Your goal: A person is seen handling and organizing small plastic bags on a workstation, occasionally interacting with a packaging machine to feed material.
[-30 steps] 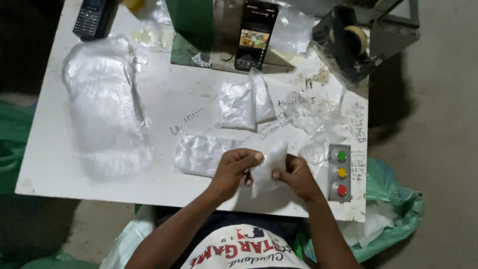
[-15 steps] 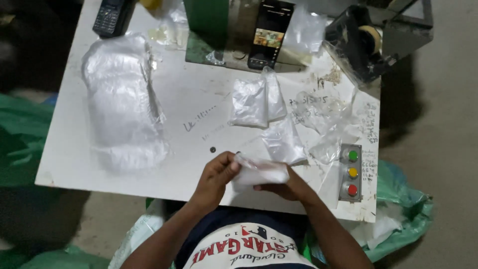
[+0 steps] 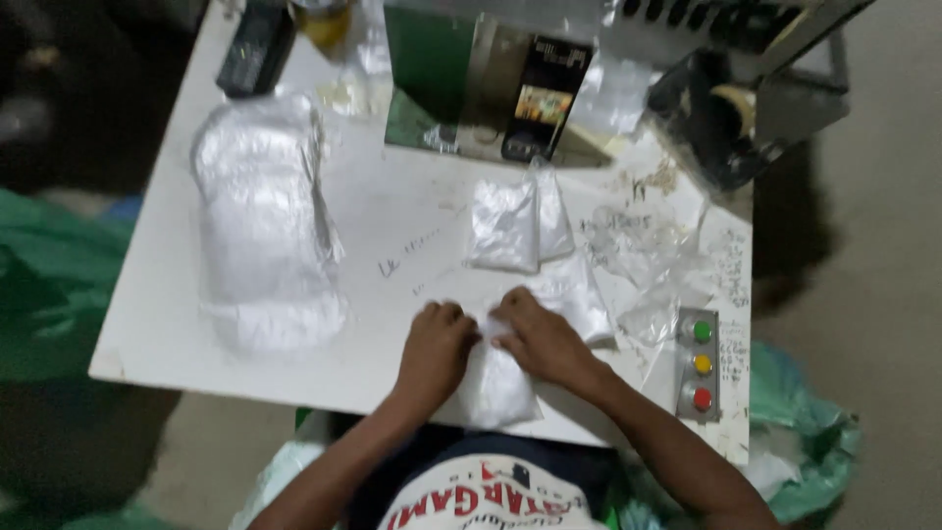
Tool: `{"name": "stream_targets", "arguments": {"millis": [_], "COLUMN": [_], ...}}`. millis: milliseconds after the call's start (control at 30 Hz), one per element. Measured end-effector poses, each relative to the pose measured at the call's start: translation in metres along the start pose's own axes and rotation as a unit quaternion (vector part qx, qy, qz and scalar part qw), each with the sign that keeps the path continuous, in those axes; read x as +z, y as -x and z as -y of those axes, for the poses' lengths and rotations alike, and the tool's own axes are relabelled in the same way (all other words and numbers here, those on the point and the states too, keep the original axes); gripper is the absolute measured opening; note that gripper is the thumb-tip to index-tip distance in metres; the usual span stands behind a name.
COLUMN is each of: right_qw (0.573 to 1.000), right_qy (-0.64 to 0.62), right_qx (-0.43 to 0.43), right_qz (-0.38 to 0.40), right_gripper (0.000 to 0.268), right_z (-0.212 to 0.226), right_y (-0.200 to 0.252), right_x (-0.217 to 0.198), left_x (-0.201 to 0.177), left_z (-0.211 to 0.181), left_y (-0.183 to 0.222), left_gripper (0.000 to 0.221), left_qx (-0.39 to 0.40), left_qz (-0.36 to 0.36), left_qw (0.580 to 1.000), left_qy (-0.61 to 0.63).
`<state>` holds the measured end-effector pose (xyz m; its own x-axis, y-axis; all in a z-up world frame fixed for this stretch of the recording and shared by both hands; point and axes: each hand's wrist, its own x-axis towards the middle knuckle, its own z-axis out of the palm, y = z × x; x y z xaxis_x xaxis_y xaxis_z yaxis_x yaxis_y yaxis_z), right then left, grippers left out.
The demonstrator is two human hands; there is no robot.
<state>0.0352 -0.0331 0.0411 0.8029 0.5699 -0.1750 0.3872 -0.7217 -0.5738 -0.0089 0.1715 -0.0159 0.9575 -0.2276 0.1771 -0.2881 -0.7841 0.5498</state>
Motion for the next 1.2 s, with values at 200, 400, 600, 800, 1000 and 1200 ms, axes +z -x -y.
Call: {"name": "stream_targets", "arguments": {"millis": [200,400,600,800,1000,1200], "right_qw": [0.996,0.996,0.980,0.895,0.867,0.918], "right_qy": [-0.055,-0.063,-0.131,-0.334,-0.035,-0.111], "right_qx": [-0.012,-0.040,-0.032,0.223,0.071,0.290], "right_qz": [0.075,0.044,0.144,0.193,-0.492,-0.248], "right_gripper": [0.025,0.026,0.025,0.039,0.021,0.055], "right_z": [0.001,-0.001,0.011,-0.076,-0.208,-0.270], "right_y": [0.018,0.026,0.036,0.035,0.017,-0.022], "right_x": [-0.007,-0.003,-0.027,-0.077,-0.219,-0.270], "left_x": [-0.027,-0.016,-0.058,-0.082,-0.105,-0.077], "left_z": [-0.015,-0.001,-0.013,-0.033,-0.038,-0.033], "left_y": [0.016,0.027,-0.002,-0.005,0.006,0.017], "left_gripper": [0.035,0.021,0.067,0.018,0.018,0.024], "left_qx": [-0.088,0.039,-0.236,-0.390,-0.122,-0.070], "left_qz": [0.161,0.090,0.302,0.249,-0.077,-0.119], "left_qw": [0.978,0.989,0.867,0.770,0.941,0.976], "left_qy": [0.096,0.113,0.319,0.439,0.305,0.168]}}
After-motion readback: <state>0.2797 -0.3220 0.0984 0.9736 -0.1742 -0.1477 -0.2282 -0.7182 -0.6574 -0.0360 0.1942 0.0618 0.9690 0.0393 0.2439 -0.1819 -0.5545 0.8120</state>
